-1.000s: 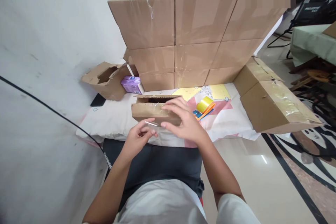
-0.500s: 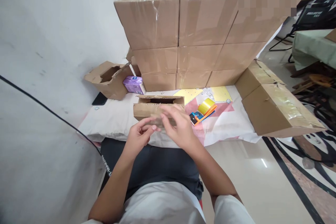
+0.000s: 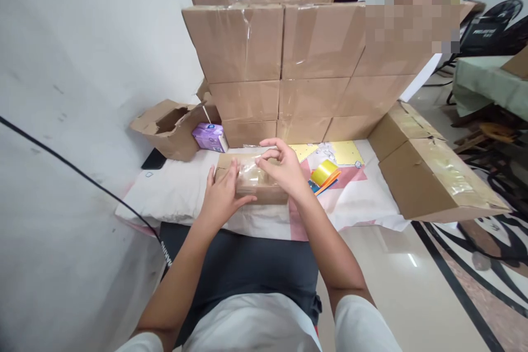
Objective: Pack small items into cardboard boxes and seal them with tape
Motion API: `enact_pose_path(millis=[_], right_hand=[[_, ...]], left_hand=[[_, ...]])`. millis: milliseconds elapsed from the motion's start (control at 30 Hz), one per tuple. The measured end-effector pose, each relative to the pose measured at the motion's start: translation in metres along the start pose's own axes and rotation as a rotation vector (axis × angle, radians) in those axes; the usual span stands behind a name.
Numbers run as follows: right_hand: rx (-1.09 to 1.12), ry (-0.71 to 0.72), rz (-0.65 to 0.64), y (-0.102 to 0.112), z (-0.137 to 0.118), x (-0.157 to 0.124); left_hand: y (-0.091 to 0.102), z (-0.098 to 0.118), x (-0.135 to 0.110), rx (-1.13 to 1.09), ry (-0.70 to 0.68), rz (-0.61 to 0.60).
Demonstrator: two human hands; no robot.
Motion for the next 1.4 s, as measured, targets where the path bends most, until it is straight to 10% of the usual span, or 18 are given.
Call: enact_pose_path(millis=[233,333,600,733,1100,1233,1400], right_hand=[[-0.731,0.062,-0.209,-0.017,0.025,0.011],[-0.968,0.122,-0.069,0.008,0.032,0.026],[-1.092,-0.27,0.279,0.25,0.099,0.021],[-1.092,-0.421,0.247,0.312,0.122,-0.011],[-1.0,-0.426,0.235,0.319,0.155,-0.035],[-0.946,-0.337,0.336,0.305,0.137,-0.037],[-0.358,-0.065,0.469,0.247,0.083,-0.063]], left_hand=[[-0.002,0.001,-0.012,0.059,-0.112,0.063],[-0.004,0.0,-0.015,0.056,-0.13,0.122],[-0.002,0.002,-0.019,0.021,-0.297,0.266],[-0.001,0.001,-0.019,0.044,-0.354,0.273],[-0.004,0.004,-0.021,0.034,-0.306,0.277],[-0.003,0.006,-0.022,0.032,-0.309,0.272],[-0.003,-0.002,-0.021,0.041,-0.319,0.25]])
Point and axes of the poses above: each hand's wrist, its own x-axis towards the middle knuckle, its own y-axis out of the back of the hand, z = x × y, the point moved 3 cm from there along x, towards the middle knuckle, and after that the axes turned 12 degrees about y, right-handed, at the moved point
